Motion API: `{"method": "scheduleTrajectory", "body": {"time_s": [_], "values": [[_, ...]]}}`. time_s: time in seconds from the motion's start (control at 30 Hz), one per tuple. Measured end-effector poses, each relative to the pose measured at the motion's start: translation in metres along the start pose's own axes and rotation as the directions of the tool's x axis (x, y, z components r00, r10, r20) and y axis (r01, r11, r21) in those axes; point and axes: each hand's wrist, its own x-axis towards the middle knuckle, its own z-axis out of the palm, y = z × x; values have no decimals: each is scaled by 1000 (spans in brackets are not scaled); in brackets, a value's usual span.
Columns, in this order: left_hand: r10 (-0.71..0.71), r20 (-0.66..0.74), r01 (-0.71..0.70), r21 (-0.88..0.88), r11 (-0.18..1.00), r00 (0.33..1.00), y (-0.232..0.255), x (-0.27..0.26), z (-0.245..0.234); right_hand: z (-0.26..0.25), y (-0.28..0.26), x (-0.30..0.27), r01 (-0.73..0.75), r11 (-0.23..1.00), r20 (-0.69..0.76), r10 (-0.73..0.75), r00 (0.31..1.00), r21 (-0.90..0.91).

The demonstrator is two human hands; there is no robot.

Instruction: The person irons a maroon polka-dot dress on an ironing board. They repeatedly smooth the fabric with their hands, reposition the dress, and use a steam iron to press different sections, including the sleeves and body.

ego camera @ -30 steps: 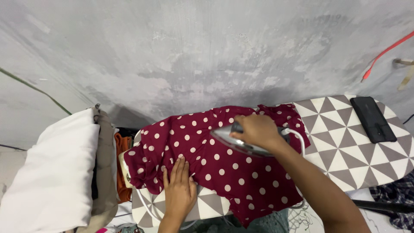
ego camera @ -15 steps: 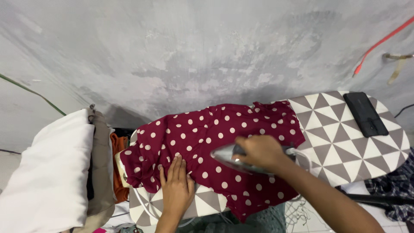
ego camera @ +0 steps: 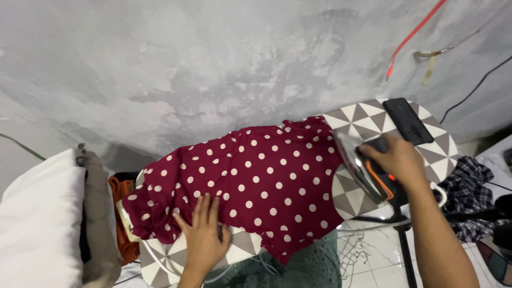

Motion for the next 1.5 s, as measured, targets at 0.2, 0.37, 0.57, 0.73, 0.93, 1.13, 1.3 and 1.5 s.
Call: {"method": "scheduleTrajectory", "body": {"time_s": [0.2, 0.37, 0.57, 0.73, 0.93, 1.13, 1.3, 1.5], "values": [[476, 138, -426, -283, 859, 868, 45, 0, -7, 6, 67, 5, 163, 898, -458, 47, 888, 408], [611, 95, -584, -210, 784, 786, 67, 13, 15, 40, 83, 5, 296, 575, -519, 272, 810, 763], [567, 112, -435, -527, 730, 816, 57, 5, 11, 82, 105, -22, 517, 516, -697, 248, 672, 682], [540, 126, -336, -659, 672, 832, 29, -12, -4, 92, 123, -55, 501, 475, -659, 262, 705, 724], [465, 224, -251, -607, 754, 857, 18, -23, -6, 74, 98, -92, 481, 707, -792, 187, 581, 519], [413, 237, -291, -419, 860, 880, 15, -37, 2, 83, 49, -116, 587, 703, -848, 41, 529, 401], [174, 28, -169, -144, 975, 984, -1, -45, -1, 88, -20, -100, 156, 893, -201, -75, 977, 423], [-420, 49, 423, -83, 902, 906, 1, -37, -17, 94, -50, -78, -60, 784, 159, -50, 986, 618]]}}
